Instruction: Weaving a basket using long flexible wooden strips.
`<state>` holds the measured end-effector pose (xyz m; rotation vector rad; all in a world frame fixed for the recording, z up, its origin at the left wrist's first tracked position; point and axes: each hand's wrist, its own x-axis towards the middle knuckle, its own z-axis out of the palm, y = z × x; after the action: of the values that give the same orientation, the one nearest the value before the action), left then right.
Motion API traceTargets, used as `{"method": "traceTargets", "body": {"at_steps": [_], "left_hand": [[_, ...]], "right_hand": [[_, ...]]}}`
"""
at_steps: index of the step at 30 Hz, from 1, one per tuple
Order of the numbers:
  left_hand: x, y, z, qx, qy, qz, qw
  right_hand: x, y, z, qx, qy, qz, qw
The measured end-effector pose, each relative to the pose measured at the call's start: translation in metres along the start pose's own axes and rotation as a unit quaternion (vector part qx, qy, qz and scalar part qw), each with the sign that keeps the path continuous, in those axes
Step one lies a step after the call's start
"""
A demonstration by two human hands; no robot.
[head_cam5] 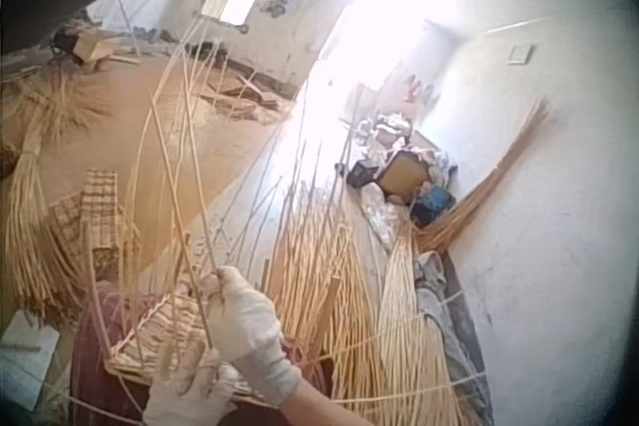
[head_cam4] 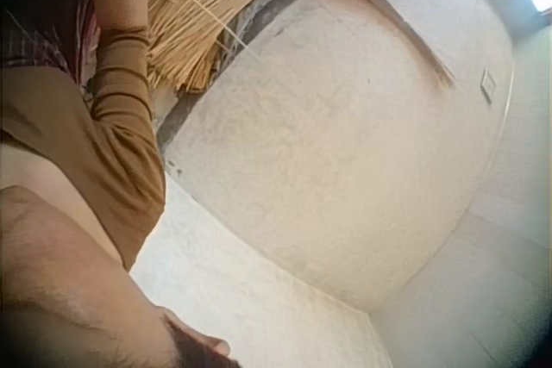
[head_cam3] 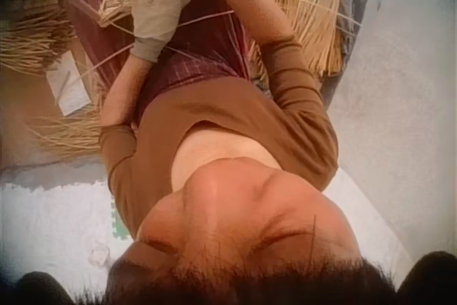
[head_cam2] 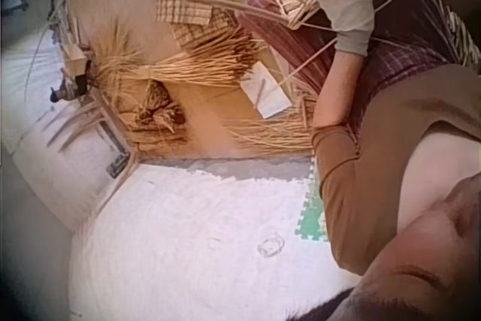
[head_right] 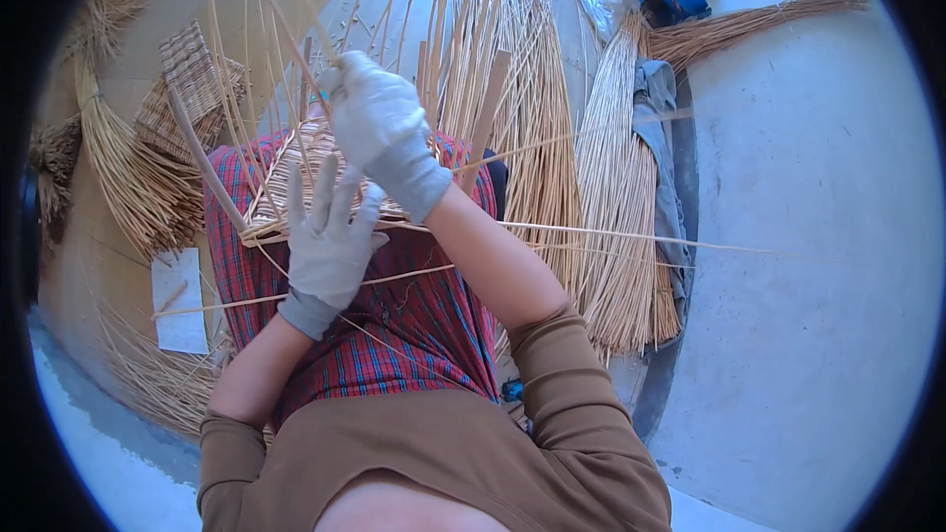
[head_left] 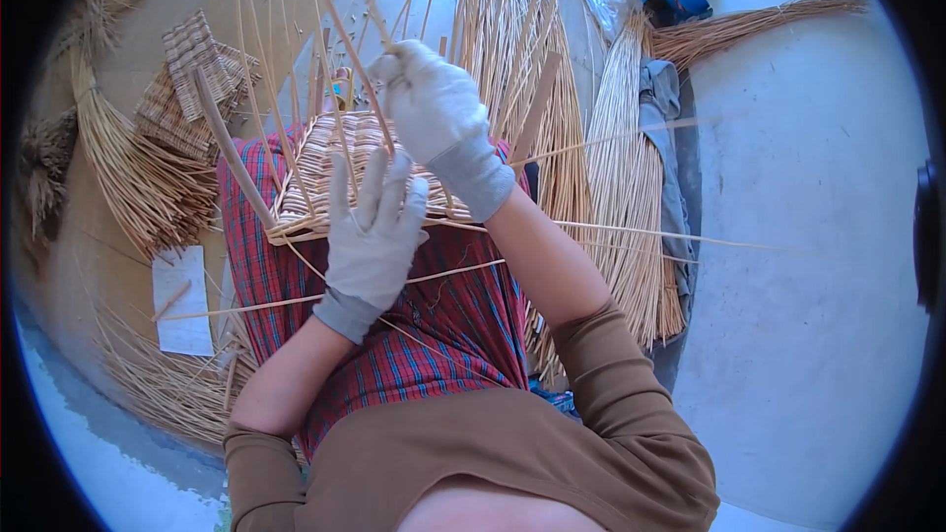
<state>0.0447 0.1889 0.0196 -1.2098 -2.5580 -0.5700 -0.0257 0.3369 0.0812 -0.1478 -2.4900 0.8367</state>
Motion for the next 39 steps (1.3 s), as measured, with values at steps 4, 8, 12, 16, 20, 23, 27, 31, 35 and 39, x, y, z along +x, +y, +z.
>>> {"method": "traceTargets", "body": {"at_steps": [4, 8, 12, 16, 20, 23, 27, 31, 35, 39], "left_hand": [[0.012, 0.031, 0.010, -0.005, -0.006, 0.008, 1.000], [0.010, 0.030, 0.031, -0.043, -0.019, 0.021, 0.999], [0.010, 0.026, 0.031, -0.090, 0.002, 0.065, 0.994], [0.017, 0.019, 0.014, -0.132, -0.062, 0.038, 0.989], [0.025, 0.021, 0.014, -0.167, -0.064, 0.012, 0.984], [0.019, 0.025, 0.011, -0.140, -0.056, 0.017, 0.988], [0.014, 0.022, 0.046, 0.005, -0.009, 0.030, 0.999], [0.024, 0.026, 0.015, 0.094, -0.084, -0.019, 0.992], [0.031, 0.018, -0.016, 0.051, -0.126, -0.036, 0.990], [0.030, 0.006, -0.018, 0.028, -0.109, -0.081, 0.990]], "right_hand": [[0.001, 0.012, -0.016, 0.124, -0.035, 0.074, 0.989], [0.009, 0.040, -0.006, 0.138, 0.001, 0.133, 0.981], [0.013, 0.060, 0.001, 0.115, 0.006, 0.164, 0.980], [-0.049, 0.021, -0.061, 0.111, -0.024, 0.023, 0.993], [-0.118, 0.028, -0.135, 0.189, -0.233, 0.403, 0.865], [-0.106, 0.050, -0.125, 0.194, 0.034, 0.160, 0.967], [-0.042, 0.073, -0.074, -0.011, 0.030, -0.058, 0.998], [-0.001, 0.018, -0.066, -0.153, -0.047, 0.049, 0.986], [-0.003, 0.007, -0.069, 0.051, -0.039, -0.023, 0.998], [-0.048, 0.014, -0.100, -0.074, -0.077, 0.001, 0.994]]}}
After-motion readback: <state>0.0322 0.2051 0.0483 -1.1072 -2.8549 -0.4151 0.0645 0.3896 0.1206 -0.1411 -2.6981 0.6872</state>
